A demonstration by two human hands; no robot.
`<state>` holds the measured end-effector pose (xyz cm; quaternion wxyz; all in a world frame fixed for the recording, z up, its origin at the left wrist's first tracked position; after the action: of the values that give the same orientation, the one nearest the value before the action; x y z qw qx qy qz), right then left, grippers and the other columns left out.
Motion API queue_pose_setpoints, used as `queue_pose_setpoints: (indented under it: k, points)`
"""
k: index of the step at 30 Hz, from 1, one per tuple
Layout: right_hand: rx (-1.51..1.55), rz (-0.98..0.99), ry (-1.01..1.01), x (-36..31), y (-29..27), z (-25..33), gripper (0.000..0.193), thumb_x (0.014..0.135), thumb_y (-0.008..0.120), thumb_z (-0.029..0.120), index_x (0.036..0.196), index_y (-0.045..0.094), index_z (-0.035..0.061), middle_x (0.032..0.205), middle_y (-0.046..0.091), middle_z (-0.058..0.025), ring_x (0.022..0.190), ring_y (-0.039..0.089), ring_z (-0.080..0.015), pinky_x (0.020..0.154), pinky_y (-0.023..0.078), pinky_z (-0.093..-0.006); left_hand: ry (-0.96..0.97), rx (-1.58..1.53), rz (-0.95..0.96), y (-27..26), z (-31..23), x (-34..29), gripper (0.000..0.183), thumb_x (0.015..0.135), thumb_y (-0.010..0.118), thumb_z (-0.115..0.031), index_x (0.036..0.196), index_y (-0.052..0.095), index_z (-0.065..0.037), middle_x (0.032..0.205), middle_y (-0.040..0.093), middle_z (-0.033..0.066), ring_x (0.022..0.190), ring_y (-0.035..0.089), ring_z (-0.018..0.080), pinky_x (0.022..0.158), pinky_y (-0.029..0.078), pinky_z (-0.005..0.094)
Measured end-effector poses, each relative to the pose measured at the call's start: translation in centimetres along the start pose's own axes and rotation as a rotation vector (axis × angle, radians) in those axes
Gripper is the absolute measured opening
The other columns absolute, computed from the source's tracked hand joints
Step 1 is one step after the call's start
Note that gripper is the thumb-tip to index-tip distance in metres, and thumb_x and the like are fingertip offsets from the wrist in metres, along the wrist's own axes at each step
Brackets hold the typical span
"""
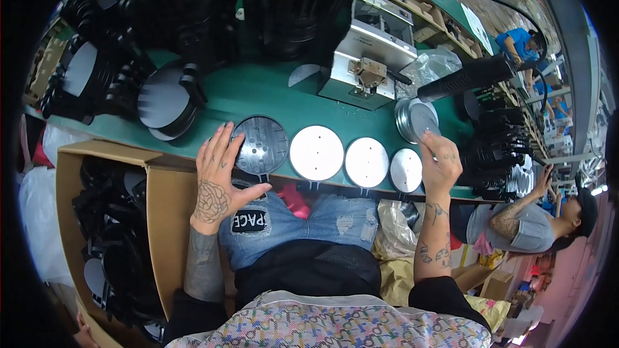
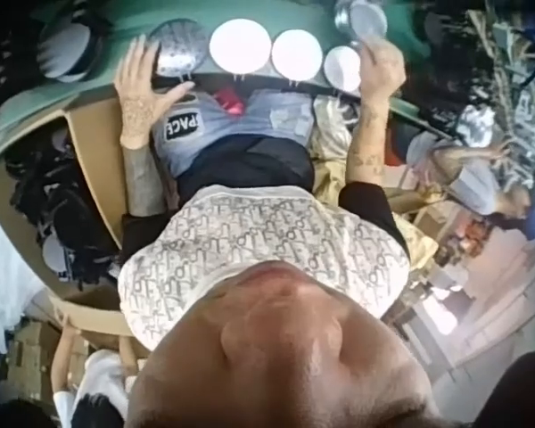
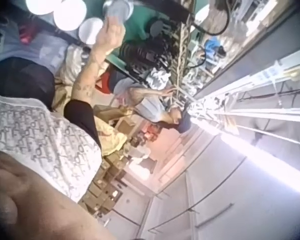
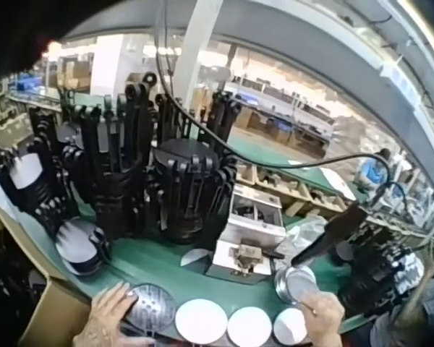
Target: The person assembles components by attaching white circular plates to black plastic bases with screws, using an electric screwdriver.
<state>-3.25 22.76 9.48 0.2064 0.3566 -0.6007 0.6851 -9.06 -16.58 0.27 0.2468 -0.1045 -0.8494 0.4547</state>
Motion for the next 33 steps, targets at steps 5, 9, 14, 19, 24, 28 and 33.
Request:
queue_pose_setpoints:
  k: [5, 9, 14, 19, 24, 28, 33]
  points:
    - [0.169, -0.084, -0.089, 2.1, -0.3, 7.2, 0.03, 0.071, 0.083, -0.011, 0.093, 0.074, 0.0059, 0.087, 0.075, -0.0096, 0.074, 0.069, -0.0253, 0.067, 0.054, -0.0336, -0.01, -0.021, -0.002, -0.4, -0.3, 0.1, 0.105, 0.068, 0.086, -0.053, 0.15, 0.043, -0.003, 0.158, 0.04, 0.0191, 0.15, 0.034, 0.0341, 0.121, 0.023, 0.0521]
    - [0.487, 0.029, -0.277, 2.8, 4.6, 15.8, 0.038, 0.067, 0.084, -0.005, 0.102, 0.073, 0.007, 0.091, 0.075, -0.0096, 0.073, 0.069, -0.023, 0.062, 0.051, -0.0314, -0.004, -0.072, -0.031, 0.1, 0.0, 0.0, 0.116, 0.068, 0.087, -0.053, 0.156, 0.032, -0.002, 0.158, 0.041, 0.0188, 0.149, 0.035, 0.034, 0.121, 0.024, 0.0505]
    - [0.564, 0.191, -0.266, 4.5, 10.3, 21.8, 0.026, 0.075, 0.082, 0.008, 0.099, 0.072, 0.0082, 0.096, 0.073, -0.0032, 0.079, 0.066, -0.021, 0.066, 0.053, -0.0313, -0.026, -0.133, -0.066, 0.1, 0.1, -0.2, 0.121, 0.065, 0.089, -0.046, 0.157, 0.027, 0.001, 0.156, 0.041, 0.021, 0.147, 0.037, 0.0347, 0.12, 0.026, 0.051]
    - [0.564, 0.393, -0.145, 2.5, 11.1, 22.4, 0.025, 0.082, 0.079, 0.022, 0.102, 0.073, 0.0068, 0.11, 0.072, -0.0064, 0.102, 0.069, -0.0267, 0.084, 0.056, -0.0362, 0.028, -0.042, -0.025, 0.6, 0.4, -0.4, 0.105, 0.07, 0.085, -0.042, 0.154, 0.036, -0.004, 0.159, 0.037, 0.0217, 0.149, 0.035, 0.0355, 0.119, 0.027, 0.0521]
    - [0.345, 0.531, -0.114, 1.9, 10.8, 20.7, 0.038, 0.088, 0.074, 0.025, 0.121, 0.071, 0.0058, 0.133, 0.066, -0.0111, 0.127, 0.059, -0.0301, 0.109, 0.044, -0.0475, 0.006, -0.042, 0.004, -0.4, -0.1, 0.0, 0.101, 0.072, 0.083, -0.052, 0.153, 0.042, -0.008, 0.163, 0.035, 0.0138, 0.15, 0.032, 0.0363, 0.119, 0.027, 0.0524]
    - [0.343, 0.627, -0.115, 2.8, 11.4, 19.7, 0.036, 0.092, 0.068, 0.02, 0.126, 0.07, 0.0075, 0.136, 0.066, -0.0094, 0.131, 0.057, -0.0307, 0.115, 0.036, -0.0494, -0.009, -0.024, 0.026, 0.0, -0.5, -0.6, 0.097, 0.072, 0.085, -0.048, 0.151, 0.046, -0.008, 0.16, 0.042, 0.0117, 0.15, 0.033, 0.0346, 0.12, 0.026, 0.0526]
    - [0.406, 0.675, -0.107, 2.7, 11.5, 19.2, 0.036, 0.093, 0.068, 0.018, 0.128, 0.07, 0.0104, 0.137, 0.065, -0.0097, 0.133, 0.056, -0.0324, 0.116, 0.036, -0.0516, -0.007, 0.011, 0.015, -0.1, -1.1, -0.7, 0.094, 0.075, 0.082, -0.049, 0.151, 0.045, -0.007, 0.158, 0.044, 0.0092, 0.147, 0.038, 0.0318, 0.12, 0.027, 0.0514]
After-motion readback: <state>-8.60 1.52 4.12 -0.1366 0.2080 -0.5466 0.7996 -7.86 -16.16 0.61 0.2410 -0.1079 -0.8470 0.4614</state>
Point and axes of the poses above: each hand's wrist, its own x-axis towards the middle knuckle, its own y-axis out of the palm, z = x × y, the point moved 5 cm from there along x, towards the middle knuckle
